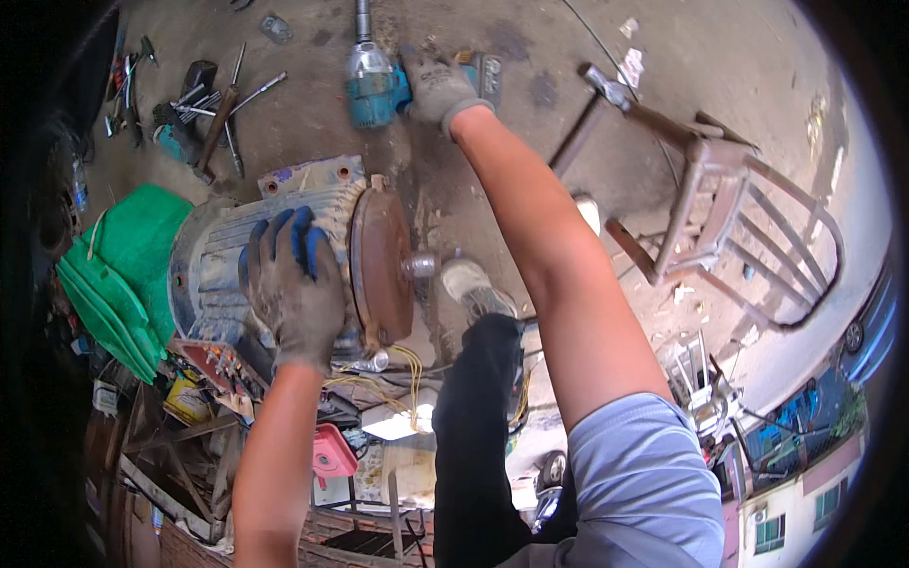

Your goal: The person aligns a circular metal plate onto a motor housing, taps it with a hammer, then uses a cordless impact driver to fasten bolts. The person alternates between hammering and tightening bolts to secure the plate.

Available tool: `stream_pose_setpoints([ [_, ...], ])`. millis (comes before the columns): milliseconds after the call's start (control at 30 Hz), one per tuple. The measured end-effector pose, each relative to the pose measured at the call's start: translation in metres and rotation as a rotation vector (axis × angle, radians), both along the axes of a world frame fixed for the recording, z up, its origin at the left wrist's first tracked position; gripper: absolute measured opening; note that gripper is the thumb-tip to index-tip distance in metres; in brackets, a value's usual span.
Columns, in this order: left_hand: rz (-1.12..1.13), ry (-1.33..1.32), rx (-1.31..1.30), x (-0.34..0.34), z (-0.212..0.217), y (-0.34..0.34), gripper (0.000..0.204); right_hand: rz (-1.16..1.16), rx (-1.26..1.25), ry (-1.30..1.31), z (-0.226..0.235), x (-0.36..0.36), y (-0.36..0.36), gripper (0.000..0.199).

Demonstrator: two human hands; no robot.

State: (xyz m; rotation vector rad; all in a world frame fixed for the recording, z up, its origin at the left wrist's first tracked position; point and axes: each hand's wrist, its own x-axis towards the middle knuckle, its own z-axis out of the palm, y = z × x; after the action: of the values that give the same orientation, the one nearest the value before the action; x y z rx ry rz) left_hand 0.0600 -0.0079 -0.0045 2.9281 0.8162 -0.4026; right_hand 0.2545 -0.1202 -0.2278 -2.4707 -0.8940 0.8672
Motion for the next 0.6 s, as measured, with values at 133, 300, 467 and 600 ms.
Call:
stream_pose_setpoints([
  [133,-0.020,-0.004,-0.034,0.008,-0.001,-0.003,0.036,-0.233,0.364,0.054,-0.037,-0.009,-0.016,0.084],
  [300,0.018,0.003,-0.013,-0.004,-0.002,0.003,0.036,-0.254,0.395,0.220,0.061,-0.029,-0.065,0.060],
  [467,0.058,0.011,0.018,-0.007,-0.005,0.004,0.036,0.044,0.598,0.110,0.156,-0.054,-0.167,0.045],
  [600,0.050,-0.015,0.045,-0.006,-0.006,0.005,0.035,-0.028,0.723,0.388,0.176,-0.118,-0.221,0.040],
])
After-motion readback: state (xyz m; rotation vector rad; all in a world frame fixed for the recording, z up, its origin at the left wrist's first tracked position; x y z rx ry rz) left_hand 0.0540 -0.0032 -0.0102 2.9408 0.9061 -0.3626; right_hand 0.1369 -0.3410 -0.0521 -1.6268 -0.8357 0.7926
